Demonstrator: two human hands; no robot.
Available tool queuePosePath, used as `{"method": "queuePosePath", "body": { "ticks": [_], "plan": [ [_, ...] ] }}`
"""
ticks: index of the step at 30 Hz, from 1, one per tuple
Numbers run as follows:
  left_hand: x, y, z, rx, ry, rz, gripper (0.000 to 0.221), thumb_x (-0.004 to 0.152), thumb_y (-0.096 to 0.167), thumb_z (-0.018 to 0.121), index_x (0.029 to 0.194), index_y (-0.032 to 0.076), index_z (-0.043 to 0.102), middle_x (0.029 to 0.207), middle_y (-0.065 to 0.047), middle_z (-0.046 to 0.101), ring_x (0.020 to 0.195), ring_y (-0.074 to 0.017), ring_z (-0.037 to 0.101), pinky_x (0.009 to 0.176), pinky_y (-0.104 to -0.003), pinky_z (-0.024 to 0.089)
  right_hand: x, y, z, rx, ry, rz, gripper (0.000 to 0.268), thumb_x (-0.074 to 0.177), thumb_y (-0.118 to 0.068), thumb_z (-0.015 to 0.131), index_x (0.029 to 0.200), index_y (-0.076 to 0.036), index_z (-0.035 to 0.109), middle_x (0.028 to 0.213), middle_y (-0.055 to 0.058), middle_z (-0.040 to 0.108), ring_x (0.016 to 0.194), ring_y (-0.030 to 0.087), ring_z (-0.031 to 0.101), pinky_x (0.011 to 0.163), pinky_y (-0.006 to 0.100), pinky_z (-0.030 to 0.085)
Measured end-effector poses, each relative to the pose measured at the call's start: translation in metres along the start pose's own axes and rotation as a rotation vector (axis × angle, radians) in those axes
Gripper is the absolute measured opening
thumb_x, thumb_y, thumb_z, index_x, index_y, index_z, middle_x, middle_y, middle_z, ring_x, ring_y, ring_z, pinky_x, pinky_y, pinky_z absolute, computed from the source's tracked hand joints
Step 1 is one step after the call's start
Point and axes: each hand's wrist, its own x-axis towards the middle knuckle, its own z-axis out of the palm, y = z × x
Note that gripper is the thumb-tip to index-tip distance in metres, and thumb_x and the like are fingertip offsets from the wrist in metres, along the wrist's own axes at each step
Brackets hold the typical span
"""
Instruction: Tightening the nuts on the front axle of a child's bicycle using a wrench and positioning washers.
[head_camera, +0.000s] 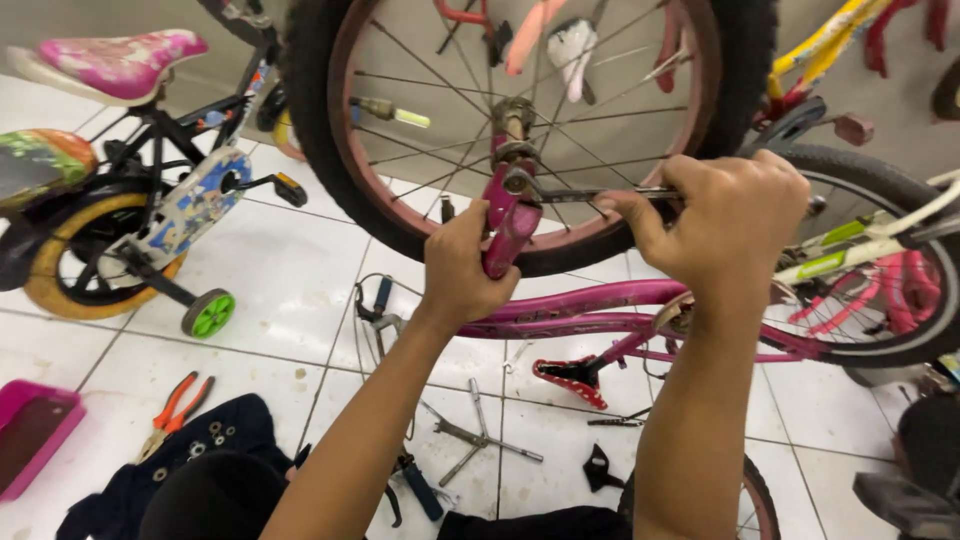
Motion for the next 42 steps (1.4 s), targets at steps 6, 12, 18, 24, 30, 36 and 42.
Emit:
{"method": "queuePosePath", "body": {
  "ticks": [6,12,18,24,30,36,42],
  "plan": [
    [-0.001,0.014,-0.003,-0.017,0.019,-0.016,0.041,0.062,0.002,0.065,0.102,0.0,0.06,0.073,-0.007,0.061,0.058,-0.0224,0.05,0.058,-0.031,0.043,-0.003,-0.012,-0.007,-0.102,0.067,-0.035,0.064,0.099,-0.071,0.076,0.083,-0.009,0.064,0.079,0.003,0.056,0.077,0.025,0.05,0.086,0.04,0.039],
    [-0.004,0.009,-0.001,-0.002,0.022,0.001,0.043,0.062,0.004,0.066,0.104,-0.002,0.06,0.073,-0.007,0.06,0.057,-0.022,0.049,0.057,-0.03,0.043,-0.015,-0.003,-0.001,-0.288,0.09,0.041,0.089,0.093,-0.101,0.057,0.071,-0.015,0.054,0.069,-0.002,0.049,0.065,0.018,0.041,0.082,0.037,0.039],
    [0.001,0.008,-0.003,-0.041,0.023,-0.016,0.04,0.062,0.002,0.067,0.102,0.001,0.061,0.072,-0.004,0.061,0.054,-0.0186,0.048,0.055,-0.028,0.041,-0.019,0.004,0.023,-0.291,0.211,0.081,0.1,0.083,-0.112,0.057,0.059,-0.017,0.041,0.055,-0.004,0.036,0.056,0.018,0.028,0.073,0.035,0.038],
    [-0.001,-0.003,0.005,0.015,0.018,-0.032,0.042,0.062,0.004,0.067,0.102,0.002,0.06,0.072,-0.004,0.056,0.056,-0.0204,0.047,0.058,-0.031,0.041,-0.025,-0.001,0.032,-0.217,0.267,0.14,0.101,0.071,-0.11,0.062,0.059,-0.013,0.039,0.053,0.0,0.033,0.057,0.023,0.028,0.078,0.04,0.04],
    [0.0,-0.002,0.003,0.013,0.019,-0.03,0.038,0.064,0.005,0.065,0.101,0.002,0.06,0.075,-0.006,0.058,0.06,-0.0227,0.049,0.06,-0.033,0.043,-0.027,0.004,0.046,-0.281,0.32,0.114,0.098,0.075,-0.111,0.04,0.056,-0.015,0.035,0.053,-0.001,0.032,0.053,0.019,0.026,0.08,0.038,0.04],
    [-0.002,0.003,0.002,0.033,0.029,-0.04,0.044,0.061,0.006,0.068,0.104,0.001,0.061,0.073,-0.006,0.062,0.058,-0.0226,0.053,0.062,-0.032,0.045,-0.017,0.002,0.002,-0.22,0.029,0.091,0.1,0.092,-0.098,0.085,0.057,-0.014,0.044,0.054,-0.003,0.039,0.054,0.018,0.031,0.067,0.036,0.034],
    [-0.003,0.009,-0.006,0.013,0.055,-0.034,0.043,0.06,0.006,0.067,0.102,0.001,0.061,0.07,-0.005,0.061,0.055,-0.0235,0.052,0.06,-0.032,0.045,0.001,0.008,-0.045,-0.033,-0.105,0.096,0.039,0.106,-0.023,0.077,0.073,-0.003,0.07,0.059,0.007,0.051,0.055,0.029,0.044,0.066,0.037,0.04]
  ]
}}
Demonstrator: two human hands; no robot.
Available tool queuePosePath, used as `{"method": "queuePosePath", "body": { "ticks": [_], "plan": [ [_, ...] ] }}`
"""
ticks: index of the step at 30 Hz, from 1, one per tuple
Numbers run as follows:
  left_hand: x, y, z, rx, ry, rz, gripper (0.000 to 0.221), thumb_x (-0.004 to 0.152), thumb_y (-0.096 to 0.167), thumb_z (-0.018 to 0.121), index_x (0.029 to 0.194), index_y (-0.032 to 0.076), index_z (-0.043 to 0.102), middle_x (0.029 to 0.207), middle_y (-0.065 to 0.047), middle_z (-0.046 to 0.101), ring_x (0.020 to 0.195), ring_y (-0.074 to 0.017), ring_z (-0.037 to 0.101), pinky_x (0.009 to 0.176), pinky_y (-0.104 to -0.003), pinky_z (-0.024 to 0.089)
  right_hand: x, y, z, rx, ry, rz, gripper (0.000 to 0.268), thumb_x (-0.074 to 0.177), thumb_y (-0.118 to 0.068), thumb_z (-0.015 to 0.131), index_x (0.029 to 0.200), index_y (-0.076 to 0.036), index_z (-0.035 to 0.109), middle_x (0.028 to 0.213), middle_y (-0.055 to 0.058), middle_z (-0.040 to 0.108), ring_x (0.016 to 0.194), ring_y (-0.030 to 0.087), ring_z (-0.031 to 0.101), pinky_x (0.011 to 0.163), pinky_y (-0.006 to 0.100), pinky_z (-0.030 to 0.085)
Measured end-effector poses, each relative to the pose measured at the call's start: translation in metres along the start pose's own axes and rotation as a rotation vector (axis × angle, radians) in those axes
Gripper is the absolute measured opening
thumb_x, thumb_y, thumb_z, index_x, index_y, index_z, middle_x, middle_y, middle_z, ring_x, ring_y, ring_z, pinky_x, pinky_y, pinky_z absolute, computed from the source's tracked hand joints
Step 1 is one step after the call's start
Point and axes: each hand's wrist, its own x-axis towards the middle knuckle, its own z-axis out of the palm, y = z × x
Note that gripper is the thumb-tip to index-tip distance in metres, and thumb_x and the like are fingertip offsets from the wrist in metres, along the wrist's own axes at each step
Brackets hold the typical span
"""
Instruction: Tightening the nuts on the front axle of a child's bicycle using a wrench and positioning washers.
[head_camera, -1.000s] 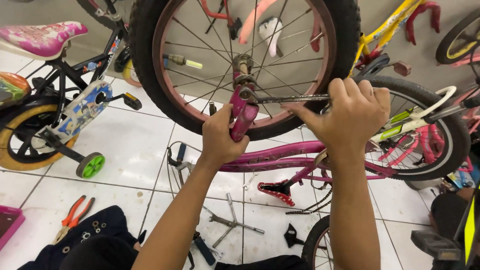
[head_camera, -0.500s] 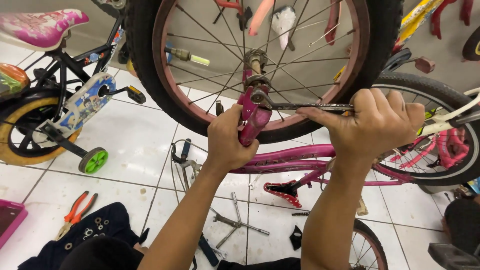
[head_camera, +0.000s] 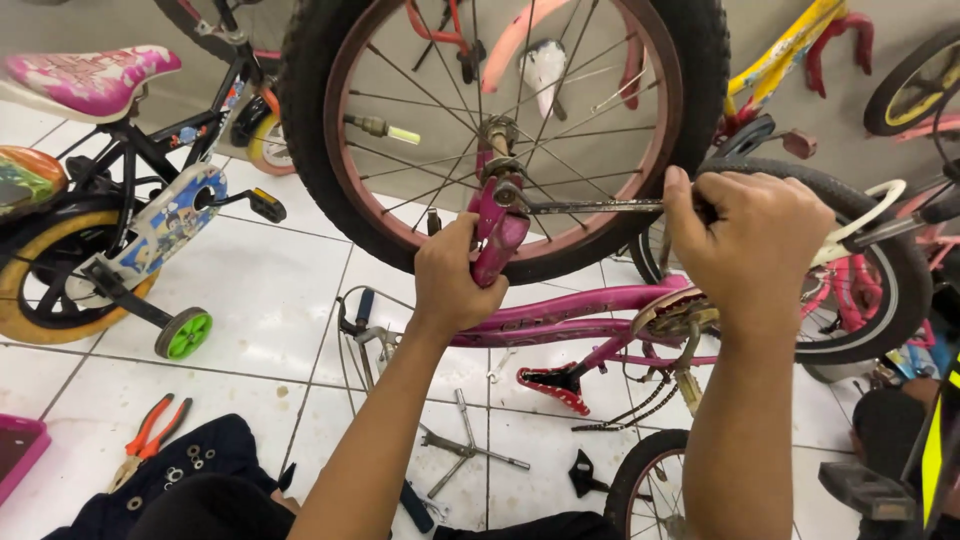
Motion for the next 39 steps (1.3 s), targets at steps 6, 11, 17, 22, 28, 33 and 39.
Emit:
{"method": "queuePosePath", "body": {
  "ticks": [6,11,17,22,28,33,39],
  "plan": [
    [0.001,-0.001,-0.001,-0.03,0.006,0.01,0.041,0.061,0.003,0.066,0.101,0.001,0.06,0.071,-0.005,0.059,0.054,-0.0222,0.049,0.056,-0.031,0.042,-0.011,0.001,0.044,-0.078,0.264,0.033,0.027,0.09,-0.01,0.071,0.064,-0.008,0.065,0.054,0.003,0.049,0.053,0.021,0.036,0.063,0.033,0.033],
    [-0.002,-0.005,0.0,0.009,0.003,-0.022,0.05,0.058,0.003,0.066,0.108,-0.002,0.06,0.075,-0.007,0.059,0.056,-0.0216,0.048,0.056,-0.032,0.042,-0.025,0.001,0.059,-0.043,0.276,0.077,0.03,0.088,-0.005,0.068,0.061,-0.006,0.055,0.056,0.004,0.048,0.058,0.024,0.031,0.071,0.036,0.033],
    [0.002,-0.002,0.004,0.02,0.009,-0.012,0.045,0.059,0.004,0.064,0.103,-0.001,0.06,0.072,-0.005,0.056,0.055,-0.021,0.044,0.056,-0.033,0.039,-0.039,0.002,0.07,-0.156,0.294,0.14,0.032,0.089,-0.007,0.068,0.061,-0.011,0.054,0.056,0.002,0.047,0.057,0.023,0.026,0.069,0.036,0.03],
    [0.001,-0.003,0.005,0.032,-0.005,-0.023,0.05,0.059,0.004,0.064,0.109,-0.003,0.061,0.07,-0.005,0.055,0.055,-0.021,0.045,0.056,-0.033,0.039,-0.048,-0.009,0.074,-0.139,0.29,0.216,0.034,0.087,-0.006,0.065,0.057,-0.01,0.051,0.053,0.003,0.039,0.057,0.023,0.021,0.067,0.037,0.026],
    [0.005,-0.003,0.001,0.016,-0.016,-0.021,0.045,0.06,0.005,0.063,0.105,0.0,0.06,0.071,-0.005,0.056,0.056,-0.0224,0.045,0.058,-0.033,0.04,-0.052,-0.028,0.073,-0.163,0.315,0.318,0.033,0.089,-0.007,0.064,0.058,-0.01,0.054,0.052,0.005,0.036,0.057,0.023,0.023,0.066,0.037,0.027],
    [0.003,0.0,-0.003,-0.021,-0.027,-0.021,0.039,0.063,0.003,0.063,0.102,0.002,0.06,0.071,-0.004,0.055,0.054,-0.0222,0.045,0.056,-0.033,0.039,-0.047,-0.027,0.069,-0.13,0.329,0.269,0.033,0.087,-0.006,0.064,0.057,-0.01,0.05,0.051,0.005,0.035,0.056,0.022,0.024,0.064,0.037,0.027],
    [-0.002,-0.006,0.006,-0.029,0.033,-0.05,0.036,0.058,0.014,0.068,0.093,0.008,0.062,0.066,-0.009,0.059,0.059,-0.0298,0.062,0.063,-0.036,0.053,-0.046,-0.017,0.054,-0.103,0.14,0.274,0.042,0.1,-0.023,0.061,0.058,-0.016,0.056,0.049,-0.001,0.044,0.055,0.022,0.048,0.067,0.031,0.039]
  ]
}}
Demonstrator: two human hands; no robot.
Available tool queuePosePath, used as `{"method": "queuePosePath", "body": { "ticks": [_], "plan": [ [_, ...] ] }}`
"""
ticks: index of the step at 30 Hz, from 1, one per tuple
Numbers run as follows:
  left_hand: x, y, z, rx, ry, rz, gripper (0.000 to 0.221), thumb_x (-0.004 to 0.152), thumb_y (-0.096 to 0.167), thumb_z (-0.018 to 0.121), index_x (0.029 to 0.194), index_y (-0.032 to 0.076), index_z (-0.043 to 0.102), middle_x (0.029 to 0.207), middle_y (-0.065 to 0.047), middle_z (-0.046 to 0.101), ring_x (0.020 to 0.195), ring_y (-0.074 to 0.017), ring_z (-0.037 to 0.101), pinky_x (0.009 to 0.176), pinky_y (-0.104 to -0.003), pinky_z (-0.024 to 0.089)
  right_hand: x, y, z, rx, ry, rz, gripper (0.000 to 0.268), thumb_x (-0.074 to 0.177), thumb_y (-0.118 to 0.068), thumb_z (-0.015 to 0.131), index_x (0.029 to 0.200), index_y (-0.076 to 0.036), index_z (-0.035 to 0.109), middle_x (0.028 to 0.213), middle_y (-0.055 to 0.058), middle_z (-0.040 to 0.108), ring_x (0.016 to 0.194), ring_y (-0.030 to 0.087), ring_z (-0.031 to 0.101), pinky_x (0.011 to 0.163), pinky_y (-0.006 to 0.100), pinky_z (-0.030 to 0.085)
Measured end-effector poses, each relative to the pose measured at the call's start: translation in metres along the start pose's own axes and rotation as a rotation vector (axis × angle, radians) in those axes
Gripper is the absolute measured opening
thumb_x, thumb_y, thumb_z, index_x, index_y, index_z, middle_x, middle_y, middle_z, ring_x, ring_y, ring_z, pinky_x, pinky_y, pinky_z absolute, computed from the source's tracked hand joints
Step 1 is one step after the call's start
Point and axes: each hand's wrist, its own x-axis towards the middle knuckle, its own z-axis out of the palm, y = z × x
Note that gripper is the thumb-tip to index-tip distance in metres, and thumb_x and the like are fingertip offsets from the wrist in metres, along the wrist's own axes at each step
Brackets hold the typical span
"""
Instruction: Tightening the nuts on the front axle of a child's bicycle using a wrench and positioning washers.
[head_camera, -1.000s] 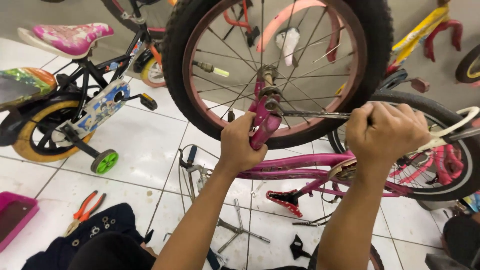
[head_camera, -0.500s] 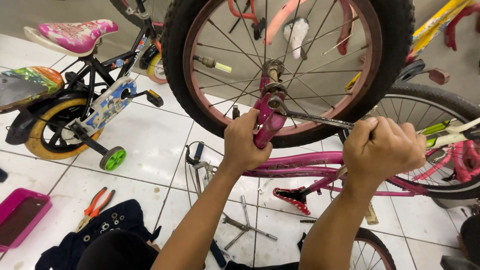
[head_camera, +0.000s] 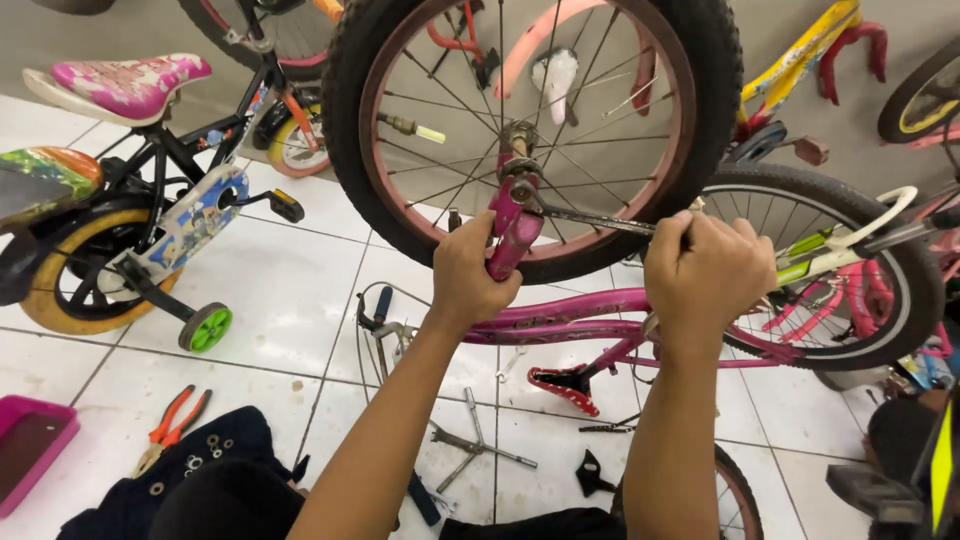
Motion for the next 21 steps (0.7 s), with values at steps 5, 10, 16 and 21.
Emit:
{"method": "queuePosePath", "body": {
  "ticks": [5,10,16,21],
  "plan": [
    [-0.001,0.009,-0.007,-0.022,-0.007,0.005,0.037,0.058,0.012,0.067,0.095,0.008,0.062,0.067,-0.011,0.059,0.061,-0.0309,0.063,0.063,-0.037,0.053,0.027,-0.019,-0.063,0.153,-0.308,-0.056,0.058,0.105,-0.052,0.058,0.07,-0.006,0.062,0.063,0.014,0.059,0.069,0.037,0.063,0.073,0.042,0.039],
    [-0.005,0.009,-0.007,-0.005,0.015,0.022,0.04,0.061,0.011,0.069,0.1,0.007,0.063,0.07,-0.01,0.059,0.064,-0.0317,0.063,0.067,-0.038,0.053,0.023,-0.025,-0.037,0.166,-0.247,-0.29,0.065,0.099,-0.071,0.062,0.077,-0.009,0.064,0.069,0.007,0.059,0.07,0.03,0.065,0.077,0.039,0.042],
    [-0.008,0.003,-0.006,0.026,0.034,0.033,0.041,0.062,0.012,0.073,0.101,0.006,0.064,0.071,-0.011,0.061,0.065,-0.0322,0.064,0.067,-0.04,0.053,0.039,0.002,0.009,0.259,-0.055,-0.519,0.064,0.1,-0.065,0.067,0.064,-0.015,0.048,0.053,0.004,0.046,0.051,0.03,0.057,0.057,0.037,0.044],
    [-0.005,-0.001,-0.007,0.043,0.022,0.042,0.045,0.06,0.014,0.073,0.104,0.005,0.063,0.071,-0.01,0.059,0.065,-0.0321,0.063,0.068,-0.04,0.052,0.058,-0.019,-0.03,0.358,-0.212,-0.447,0.061,0.094,-0.045,0.084,0.055,-0.011,0.053,0.047,0.006,0.049,0.044,0.025,0.054,0.054,0.032,0.042]
  ]
}}
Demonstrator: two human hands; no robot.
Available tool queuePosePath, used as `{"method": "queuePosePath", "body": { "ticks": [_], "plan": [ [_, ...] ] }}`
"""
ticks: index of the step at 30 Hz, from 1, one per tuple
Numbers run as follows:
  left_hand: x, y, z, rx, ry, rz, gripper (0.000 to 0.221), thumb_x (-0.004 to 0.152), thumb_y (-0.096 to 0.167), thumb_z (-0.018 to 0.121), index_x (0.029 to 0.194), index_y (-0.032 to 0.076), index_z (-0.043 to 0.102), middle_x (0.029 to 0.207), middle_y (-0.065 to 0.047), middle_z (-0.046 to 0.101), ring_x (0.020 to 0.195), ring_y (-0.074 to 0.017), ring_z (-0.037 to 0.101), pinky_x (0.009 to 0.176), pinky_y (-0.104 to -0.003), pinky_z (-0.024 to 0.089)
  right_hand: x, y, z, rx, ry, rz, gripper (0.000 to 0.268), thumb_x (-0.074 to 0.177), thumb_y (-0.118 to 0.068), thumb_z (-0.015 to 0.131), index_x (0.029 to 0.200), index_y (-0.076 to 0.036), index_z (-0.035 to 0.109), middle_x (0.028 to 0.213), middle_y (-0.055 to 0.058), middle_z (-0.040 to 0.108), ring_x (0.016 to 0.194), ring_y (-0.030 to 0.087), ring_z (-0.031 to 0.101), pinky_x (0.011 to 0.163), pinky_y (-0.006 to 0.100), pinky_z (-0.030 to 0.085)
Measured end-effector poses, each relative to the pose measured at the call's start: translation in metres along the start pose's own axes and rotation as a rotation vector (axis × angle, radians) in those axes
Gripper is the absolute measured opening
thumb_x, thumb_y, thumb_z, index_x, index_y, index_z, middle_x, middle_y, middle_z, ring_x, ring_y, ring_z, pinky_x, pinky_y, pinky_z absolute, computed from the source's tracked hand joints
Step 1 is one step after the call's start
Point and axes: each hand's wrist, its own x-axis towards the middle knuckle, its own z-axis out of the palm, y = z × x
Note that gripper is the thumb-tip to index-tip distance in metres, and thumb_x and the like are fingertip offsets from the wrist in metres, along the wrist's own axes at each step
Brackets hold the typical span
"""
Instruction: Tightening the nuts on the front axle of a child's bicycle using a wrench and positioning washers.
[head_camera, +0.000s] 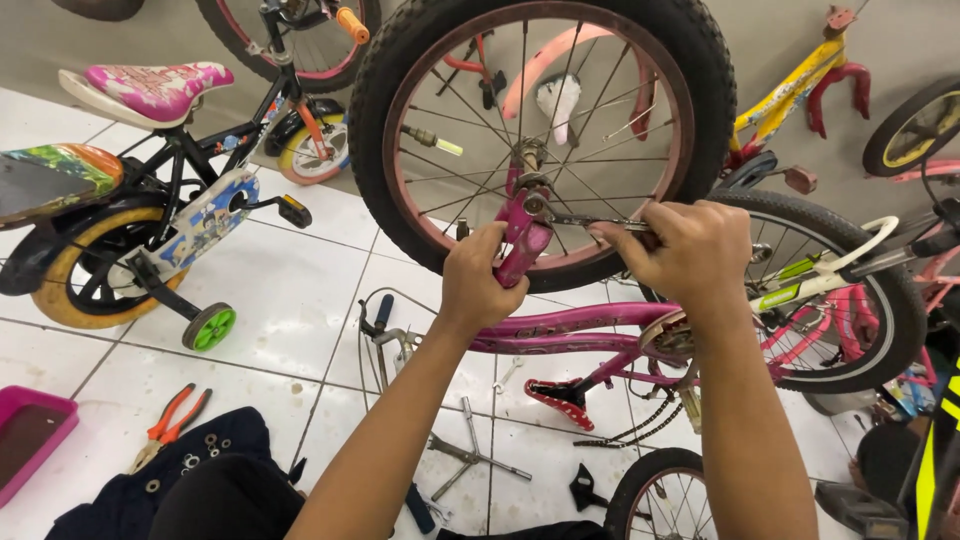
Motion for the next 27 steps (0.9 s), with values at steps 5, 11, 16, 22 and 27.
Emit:
{"method": "queuePosePath", "body": {
  "ticks": [5,11,16,22,27],
  "plan": [
    [0.002,0.006,-0.006,-0.009,-0.01,0.015,0.048,0.062,0.01,0.07,0.109,0.002,0.061,0.079,-0.01,0.062,0.065,-0.0285,0.059,0.065,-0.037,0.049,-0.001,-0.023,-0.051,0.394,0.071,0.287,0.062,0.1,-0.035,0.074,0.056,-0.008,0.041,0.047,-0.001,0.026,0.045,0.019,0.03,0.053,0.031,0.027],
    [0.003,0.017,-0.013,-0.052,-0.032,0.025,0.048,0.064,0.003,0.067,0.111,-0.001,0.059,0.082,-0.01,0.063,0.062,-0.0245,0.053,0.061,-0.034,0.045,-0.002,-0.021,-0.113,0.321,-0.15,0.481,0.048,0.114,-0.01,0.075,0.073,0.009,0.057,0.053,0.005,0.037,0.047,0.013,0.025,0.046,0.029,0.017],
    [0.001,0.014,-0.013,-0.048,-0.035,0.026,0.048,0.065,0.004,0.066,0.112,-0.001,0.058,0.085,-0.012,0.063,0.066,-0.0263,0.054,0.065,-0.035,0.046,0.007,-0.006,-0.068,0.034,-0.233,0.176,0.04,0.09,-0.04,0.088,0.087,-0.003,0.074,0.053,0.003,0.058,0.043,0.021,0.045,0.055,0.033,0.032],
    [-0.003,0.003,-0.006,0.001,-0.086,0.054,0.054,0.069,0.007,0.069,0.12,-0.003,0.055,0.084,-0.01,0.058,0.074,-0.0251,0.055,0.07,-0.035,0.046,0.006,0.003,-0.037,-0.062,-0.044,-0.068,0.031,0.088,-0.037,0.091,0.09,-0.008,0.08,0.053,0.001,0.058,0.046,0.018,0.045,0.054,0.03,0.034],
    [-0.009,-0.005,0.0,0.144,-0.099,0.136,0.055,0.073,0.012,0.068,0.123,-0.004,0.053,0.106,-0.017,0.059,0.125,-0.0397,0.05,0.108,-0.05,0.039,0.011,0.006,-0.042,0.039,-0.056,0.042,0.034,0.09,-0.03,0.094,0.085,-0.002,0.075,0.054,0.001,0.054,0.047,0.018,0.046,0.054,0.03,0.035]
  ]
}}
